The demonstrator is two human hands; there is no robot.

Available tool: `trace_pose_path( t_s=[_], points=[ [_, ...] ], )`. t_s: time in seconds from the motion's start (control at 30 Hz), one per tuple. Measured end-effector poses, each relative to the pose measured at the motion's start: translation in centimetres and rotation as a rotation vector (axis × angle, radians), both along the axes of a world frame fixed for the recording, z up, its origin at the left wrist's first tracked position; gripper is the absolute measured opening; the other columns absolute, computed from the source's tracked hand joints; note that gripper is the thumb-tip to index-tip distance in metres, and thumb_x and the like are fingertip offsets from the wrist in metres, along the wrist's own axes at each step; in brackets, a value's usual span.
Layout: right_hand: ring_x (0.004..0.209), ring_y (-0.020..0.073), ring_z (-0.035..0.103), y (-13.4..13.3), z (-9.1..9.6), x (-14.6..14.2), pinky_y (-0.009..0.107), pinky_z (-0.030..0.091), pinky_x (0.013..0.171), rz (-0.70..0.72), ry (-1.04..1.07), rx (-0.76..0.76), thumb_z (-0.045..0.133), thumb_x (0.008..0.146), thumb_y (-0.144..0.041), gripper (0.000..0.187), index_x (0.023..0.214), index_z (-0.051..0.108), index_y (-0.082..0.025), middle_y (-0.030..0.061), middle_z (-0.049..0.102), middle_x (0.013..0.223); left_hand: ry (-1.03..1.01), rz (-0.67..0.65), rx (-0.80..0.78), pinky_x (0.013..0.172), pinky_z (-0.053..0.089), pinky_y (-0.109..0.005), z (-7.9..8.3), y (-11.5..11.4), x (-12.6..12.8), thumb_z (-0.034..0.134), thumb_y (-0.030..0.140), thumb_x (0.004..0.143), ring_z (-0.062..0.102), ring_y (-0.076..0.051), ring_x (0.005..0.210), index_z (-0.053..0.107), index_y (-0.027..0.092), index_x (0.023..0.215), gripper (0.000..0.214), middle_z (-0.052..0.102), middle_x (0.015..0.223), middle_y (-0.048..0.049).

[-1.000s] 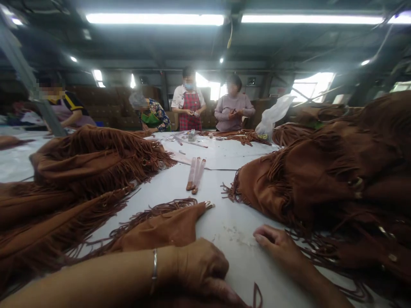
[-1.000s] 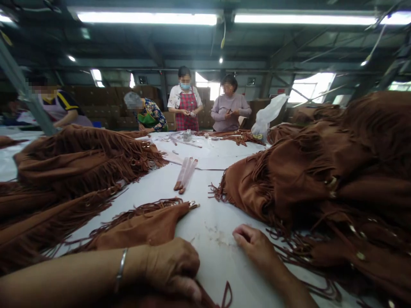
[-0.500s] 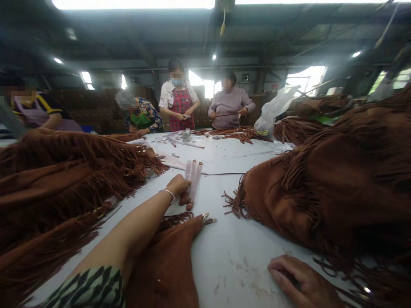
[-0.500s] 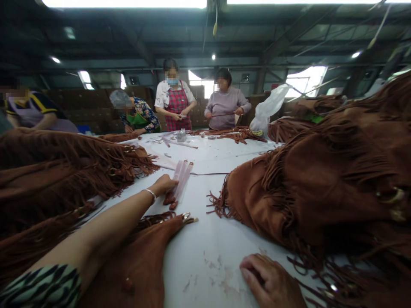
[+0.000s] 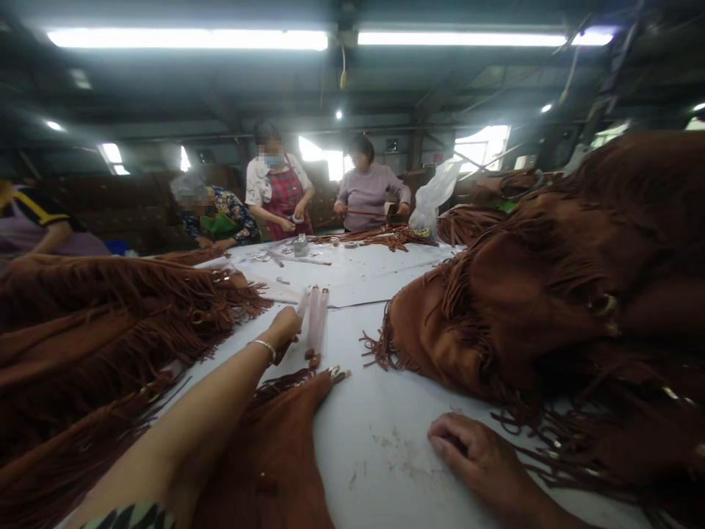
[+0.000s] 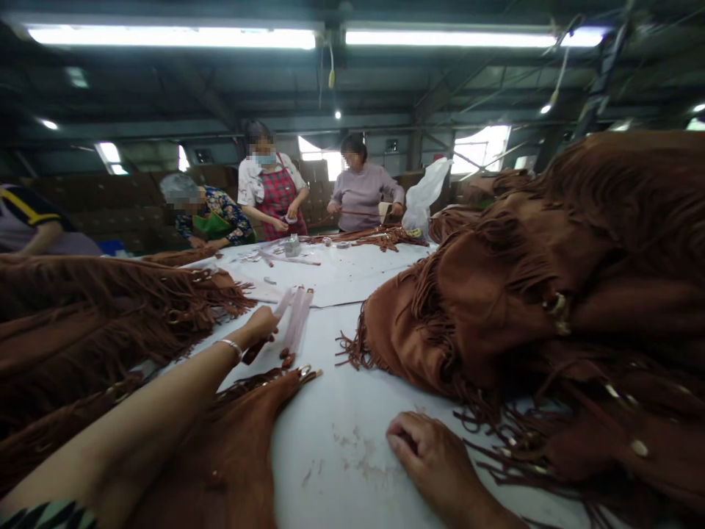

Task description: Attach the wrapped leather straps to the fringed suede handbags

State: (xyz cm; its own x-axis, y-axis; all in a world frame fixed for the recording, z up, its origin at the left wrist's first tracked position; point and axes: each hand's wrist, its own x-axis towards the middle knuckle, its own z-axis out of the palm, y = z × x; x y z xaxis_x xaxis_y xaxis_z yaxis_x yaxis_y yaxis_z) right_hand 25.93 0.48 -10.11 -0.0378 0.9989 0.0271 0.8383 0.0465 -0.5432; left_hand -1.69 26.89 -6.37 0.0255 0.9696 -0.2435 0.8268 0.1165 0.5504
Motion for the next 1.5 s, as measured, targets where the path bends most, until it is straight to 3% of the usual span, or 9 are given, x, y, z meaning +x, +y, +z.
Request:
trace_pose_path(
  t_s=[0.17,0.33,0.5,0.63,0.73,0.83,0.97,1.13,1.5],
  points=[
    [0.092,0.0199,0.058,-0.4,0.5,0.0,0.032,0.045,0.083,-0.117,0.015,0.289,0.042,0.083,-0.024,0.023,0.096,0.06,-0.017,0.0076,0.064,0.096,-0.034,-0.421,0.053,0.046,0.041,-0.022,4.9,-6.0,0.8,0.042,0.039,0.09,0.048,-0.009,0.045,0.054,0.015,0.091,0.027,0.056,0.064,0.0012],
    [0.128,0.0273,0.032,-1.7,3.2,0.9,0.043,0.026,0.106,-0.203,-0.299,0.747,0.054,0.08,-0.027,0.06,0.135,0.034,-0.012,0.0146,0.039,0.138,0.032,-0.806,0.132,0.049,0.033,-0.023,8.4,-14.2,2.3,0.056,0.034,0.081,0.045,-0.011,0.049,0.056,0.02,0.074,0.015,0.054,0.059,0.0009],
    [0.135,0.032,0.015,-3.3,4.5,0.2,0.053,0.006,0.109,0.061,-0.481,0.732,0.064,0.075,-0.036,0.078,0.14,0.027,-0.015,0.0126,0.027,0.146,0.26,-1.112,0.387,0.056,0.031,-0.026,8.7,-21.8,4.7,0.049,0.019,0.083,0.044,-0.013,0.052,0.056,0.019,0.079,0.008,0.052,0.058,-0.0006],
    [0.104,0.0251,0.055,-4.3,4.1,-1.9,0.042,0.035,0.094,0.35,-0.361,0.455,0.048,0.087,-0.031,0.033,0.114,0.055,-0.014,0.0133,0.064,0.107,0.596,-1.33,0.719,0.058,0.036,-0.03,9.4,-26.3,6.3,0.037,0.01,0.087,0.051,-0.017,0.056,0.052,0.017,0.091,0.016,0.058,0.066,-0.0037],
    [0.064,0.0173,0.06,-4.8,4.3,-2.9,0.029,0.043,0.065,0.369,-0.167,0.27,0.039,0.091,-0.034,0.028,0.086,0.059,-0.014,0.007,0.065,0.069,0.545,-1.2,0.842,0.072,0.041,-0.036,10.9,-27.6,5.5,0.048,0.022,0.087,0.057,-0.02,0.073,0.053,0.017,0.093,0.009,0.062,0.078,-0.0057],
    [0.046,0.0103,0.05,-5.1,5.0,-2.8,0.021,0.039,0.049,0.378,0.237,0.116,0.038,0.09,-0.039,0.03,0.078,0.052,-0.016,-0.0003,0.057,0.054,0.081,-0.757,0.883,0.084,0.041,-0.039,12.3,-27.3,2.8,0.063,0.043,0.077,0.055,-0.025,0.095,0.051,0.018,0.109,0.043,0.06,0.1,-0.0089],
    [0.035,0.0066,0.039,-5.4,5.5,-2.4,0.016,0.031,0.036,0.449,0.617,-0.184,0.043,0.086,-0.045,0.03,0.078,0.047,-0.017,-0.0058,0.048,0.046,-0.697,-0.218,0.437,0.066,0.049,-0.028,11.4,-26.6,-0.5,0.065,0.049,0.073,0.06,-0.019,0.087,0.049,0.017,0.107,0.049,0.059,0.102,-0.0081],
    [0.034,0.0048,0.038,-5.6,5.3,-2.7,0.015,0.031,0.036,0.507,0.727,-0.371,0.048,0.082,-0.051,0.037,0.077,0.05,-0.015,-0.0056,0.049,0.044,-1.189,-0.221,-0.101,0.045,0.043,-0.019,7.4,-27.0,0.7,0.071,0.035,0.071,0.056,-0.008,0.05,0.052,0.014,0.093,0.036,0.058,0.079,-0.0018],
    [0.031,0.0051,0.037,-4.7,4.6,-1.8,0.015,0.029,0.033,0.407,0.711,-0.557,0.05,0.076,-0.062,0.048,0.074,0.052,-0.014,-0.0045,0.048,0.04,-1.292,-0.114,0.069,0.037,0.037,-0.018,4.1,-24.0,2.2,0.054,0.052,0.08,0.05,-0.008,0.039,0.055,0.012,0.081,0.04,0.055,0.056,0.0004]
  ],
)
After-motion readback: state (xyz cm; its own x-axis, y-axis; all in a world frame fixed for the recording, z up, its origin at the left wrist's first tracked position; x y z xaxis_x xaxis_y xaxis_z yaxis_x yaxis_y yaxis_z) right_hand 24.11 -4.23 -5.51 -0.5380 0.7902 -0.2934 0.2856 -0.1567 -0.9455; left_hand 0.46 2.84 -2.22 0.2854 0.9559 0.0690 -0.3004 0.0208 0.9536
